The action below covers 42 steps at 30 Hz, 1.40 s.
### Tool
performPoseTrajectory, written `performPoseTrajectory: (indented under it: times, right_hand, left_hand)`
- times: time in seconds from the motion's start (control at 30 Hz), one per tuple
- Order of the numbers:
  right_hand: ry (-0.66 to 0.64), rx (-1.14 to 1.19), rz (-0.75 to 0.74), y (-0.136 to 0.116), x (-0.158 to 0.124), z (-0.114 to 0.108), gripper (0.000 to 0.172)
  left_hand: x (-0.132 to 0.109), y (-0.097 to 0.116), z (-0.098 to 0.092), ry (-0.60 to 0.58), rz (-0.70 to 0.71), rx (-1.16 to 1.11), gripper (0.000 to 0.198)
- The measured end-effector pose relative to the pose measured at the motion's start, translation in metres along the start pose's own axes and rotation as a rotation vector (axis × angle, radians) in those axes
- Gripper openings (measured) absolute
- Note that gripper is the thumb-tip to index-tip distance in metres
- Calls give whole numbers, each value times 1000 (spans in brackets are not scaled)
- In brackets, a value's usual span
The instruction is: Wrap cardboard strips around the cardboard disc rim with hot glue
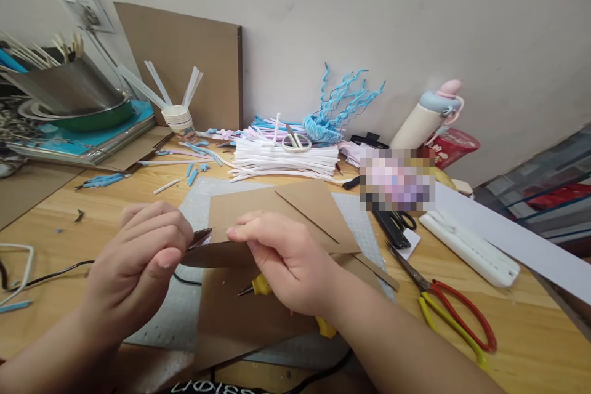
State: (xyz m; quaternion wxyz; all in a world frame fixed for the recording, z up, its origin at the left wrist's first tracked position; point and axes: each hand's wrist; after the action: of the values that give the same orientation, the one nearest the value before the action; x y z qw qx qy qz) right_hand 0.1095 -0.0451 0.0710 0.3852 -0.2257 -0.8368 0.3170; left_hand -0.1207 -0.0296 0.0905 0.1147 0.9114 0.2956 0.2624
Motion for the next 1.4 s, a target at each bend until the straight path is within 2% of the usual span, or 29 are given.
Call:
performPoseTrajectory:
  times: [0.1, 0.3, 0.47, 0.77, 1.0, 1.17, 1.3, 1.4]
  right_hand:
    - [11, 3, -8, 3, 0, 1, 32]
    - [14, 14, -39, 4, -1, 3, 33]
    - [5, 13, -39, 5, -2, 4, 32]
    - [1, 4, -43, 3, 0, 2, 30]
    - [12, 3, -50, 2, 0, 3, 29]
    - [0, -1, -39, 2, -1, 3, 29]
    - [-8, 0, -42, 2, -1, 2, 30]
    - [4, 4, -44, 4, -1, 2, 31]
  left_hand:
    - [-6, 4, 0, -26, -31, -58, 18]
    - [-19, 10, 10, 196, -136, -52, 13]
    - [-16, 8, 14, 237, -187, 74, 11]
    - [-13, 13, 15, 215, -154, 94, 13]
    - [-8, 11, 13, 74, -178, 54, 17]
    - [-1, 11, 4, -8, -90, 182, 22]
    - [-3, 8, 1, 48, -40, 244, 27]
    - [-7, 8, 0, 135, -47, 283, 16]
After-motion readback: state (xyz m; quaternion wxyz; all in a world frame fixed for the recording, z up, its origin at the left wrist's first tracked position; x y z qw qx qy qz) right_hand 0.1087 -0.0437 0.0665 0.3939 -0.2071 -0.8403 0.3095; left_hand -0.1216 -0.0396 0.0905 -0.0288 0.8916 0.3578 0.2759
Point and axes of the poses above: each hand's wrist, its own x-axis towards the middle knuckle, its own z-axis out of the palm, y = z × x, and after that the axes turned 15 degrees about -y, right-handed
